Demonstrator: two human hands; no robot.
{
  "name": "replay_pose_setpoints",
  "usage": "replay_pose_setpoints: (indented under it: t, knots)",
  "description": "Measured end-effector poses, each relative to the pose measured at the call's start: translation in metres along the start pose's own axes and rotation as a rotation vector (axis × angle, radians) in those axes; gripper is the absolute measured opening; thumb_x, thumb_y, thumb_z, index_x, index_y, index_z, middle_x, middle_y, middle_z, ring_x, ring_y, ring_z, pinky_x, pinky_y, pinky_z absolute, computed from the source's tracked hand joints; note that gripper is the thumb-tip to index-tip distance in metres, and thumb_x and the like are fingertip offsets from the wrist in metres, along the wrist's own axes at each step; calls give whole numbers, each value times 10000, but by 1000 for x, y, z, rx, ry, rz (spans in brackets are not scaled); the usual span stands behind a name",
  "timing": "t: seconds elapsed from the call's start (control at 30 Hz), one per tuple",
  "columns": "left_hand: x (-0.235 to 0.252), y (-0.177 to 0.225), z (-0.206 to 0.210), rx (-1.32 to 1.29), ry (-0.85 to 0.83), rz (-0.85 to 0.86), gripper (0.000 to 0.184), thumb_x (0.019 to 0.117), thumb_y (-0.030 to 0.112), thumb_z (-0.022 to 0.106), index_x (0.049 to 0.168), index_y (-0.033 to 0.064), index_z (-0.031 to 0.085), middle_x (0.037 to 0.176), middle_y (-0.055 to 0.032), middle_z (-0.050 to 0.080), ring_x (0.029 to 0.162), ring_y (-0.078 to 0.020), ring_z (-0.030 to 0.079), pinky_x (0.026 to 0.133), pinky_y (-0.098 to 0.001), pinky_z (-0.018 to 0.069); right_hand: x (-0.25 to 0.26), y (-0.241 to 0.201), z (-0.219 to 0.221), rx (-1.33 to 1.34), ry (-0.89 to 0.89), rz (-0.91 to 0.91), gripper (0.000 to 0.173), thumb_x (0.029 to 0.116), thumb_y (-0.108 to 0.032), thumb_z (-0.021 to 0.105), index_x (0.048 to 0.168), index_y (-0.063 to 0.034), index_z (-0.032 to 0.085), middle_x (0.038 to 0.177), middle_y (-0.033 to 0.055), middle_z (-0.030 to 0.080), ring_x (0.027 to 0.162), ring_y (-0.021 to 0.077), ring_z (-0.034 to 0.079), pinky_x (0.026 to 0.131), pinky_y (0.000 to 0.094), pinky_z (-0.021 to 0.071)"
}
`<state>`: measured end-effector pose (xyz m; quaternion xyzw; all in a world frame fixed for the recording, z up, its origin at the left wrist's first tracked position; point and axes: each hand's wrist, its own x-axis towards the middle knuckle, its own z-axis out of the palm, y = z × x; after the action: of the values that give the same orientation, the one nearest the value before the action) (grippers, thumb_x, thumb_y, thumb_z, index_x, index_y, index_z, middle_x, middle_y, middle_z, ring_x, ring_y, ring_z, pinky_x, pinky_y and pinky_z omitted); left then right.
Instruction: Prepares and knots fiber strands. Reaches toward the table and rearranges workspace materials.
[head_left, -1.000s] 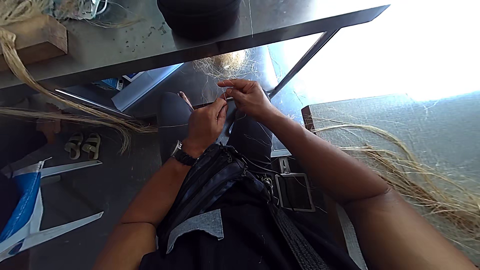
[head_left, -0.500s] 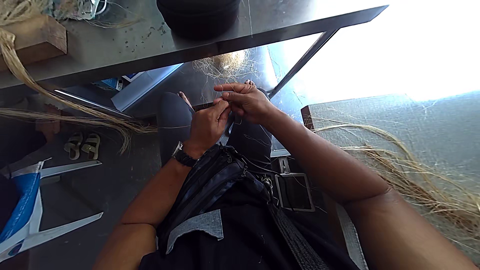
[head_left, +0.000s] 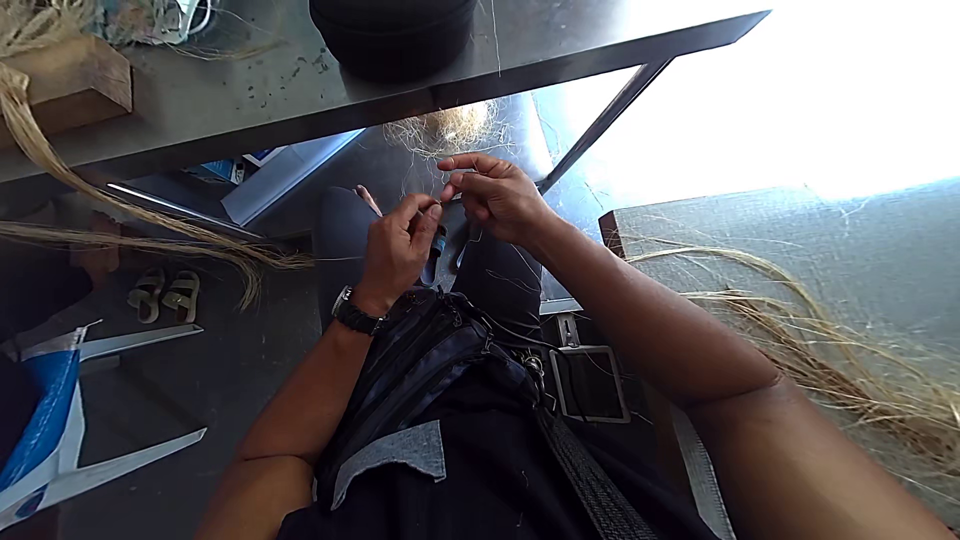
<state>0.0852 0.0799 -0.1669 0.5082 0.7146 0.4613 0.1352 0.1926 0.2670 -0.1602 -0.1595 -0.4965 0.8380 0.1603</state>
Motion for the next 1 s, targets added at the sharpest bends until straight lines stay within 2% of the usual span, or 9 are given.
replay_pose_setpoints:
  t: [0.07, 0.1, 0.17, 0.2, 0.37, 0.57, 0.7, 0.9, 1.0]
  knots:
    - [7, -3, -5, -113, -15, -64, 299, 1096, 294, 484, 1253, 85, 629, 800, -60, 652, 533, -134, 557, 460, -266, 482, 0, 0, -1, -15, -59, -1, 220, 1042, -18, 526, 1237, 17, 621, 848, 114, 719, 440, 24, 453, 408, 162, 374]
    - [15, -3, -8, -173, -27, -94, 313, 1106, 276, 456, 1284, 76, 617, 910, -69, 687, 629, -139, 624, 532, -277, 539, 0, 0, -1, -26, -94, -5, 203, 1038, -11, 526, 1220, 14, 612, 841, 113, 718, 441, 23, 467, 410, 159, 382]
    - [31, -4, -10, -340, -28, -138, 314, 1108, 233, 442, 1263, 37, 634, 1017, -89, 709, 799, -177, 697, 654, -321, 602, 1, 3, -1, -43, -160, -15, 177, 1036, -12, 528, 1194, 10, 605, 845, 118, 716, 449, 26, 474, 413, 162, 380]
    - [37, -5, -10, -413, -35, -155, 310, 1106, 224, 452, 1242, 25, 646, 1025, -96, 712, 833, -192, 704, 674, -333, 609, 1, 4, -1, -46, -185, -22, 170, 1035, -12, 532, 1186, 13, 606, 846, 121, 715, 451, 27, 469, 412, 163, 374]
    - [44, -2, -12, -567, -126, -226, 229, 1079, 192, 527, 1113, 13, 666, 934, -93, 715, 783, -165, 696, 663, -300, 595, 0, 3, 1, -37, -240, -18, 136, 1029, -7, 548, 1154, 2, 598, 791, 110, 689, 441, 26, 452, 393, 160, 344]
    - [44, 0, -10, -724, -150, -329, 149, 1050, 130, 566, 1088, 21, 660, 896, -79, 703, 746, -132, 680, 643, -259, 580, -1, 0, 1, -48, -325, -20, 159, 1016, 3, 548, 1167, -36, 519, 776, 103, 674, 454, 29, 456, 410, 161, 331]
    - [44, -1, -8, -764, -125, -321, 128, 1046, 120, 574, 1040, 22, 656, 862, -81, 701, 712, -125, 674, 609, -247, 570, -2, 0, 3, -52, -331, -7, 172, 1014, 7, 551, 1164, -50, 488, 786, 102, 683, 452, 30, 463, 409, 159, 332]
    - [47, -8, -16, -752, -90, -233, 97, 1036, 111, 586, 1053, 44, 654, 920, -72, 696, 755, -132, 675, 641, -263, 578, -2, 0, 2, -42, -287, 89, 84, 1044, -34, 529, 1125, -26, 549, 798, 101, 697, 445, 25, 463, 411, 161, 358]
    - [47, -10, -17, -753, -89, -202, 86, 1035, 90, 583, 1052, 46, 655, 915, -67, 697, 753, -128, 674, 645, -259, 578, -2, -1, 1, -7, -303, 127, 94, 1045, -53, 533, 1055, -7, 615, 807, 94, 707, 452, 19, 464, 412, 165, 366]
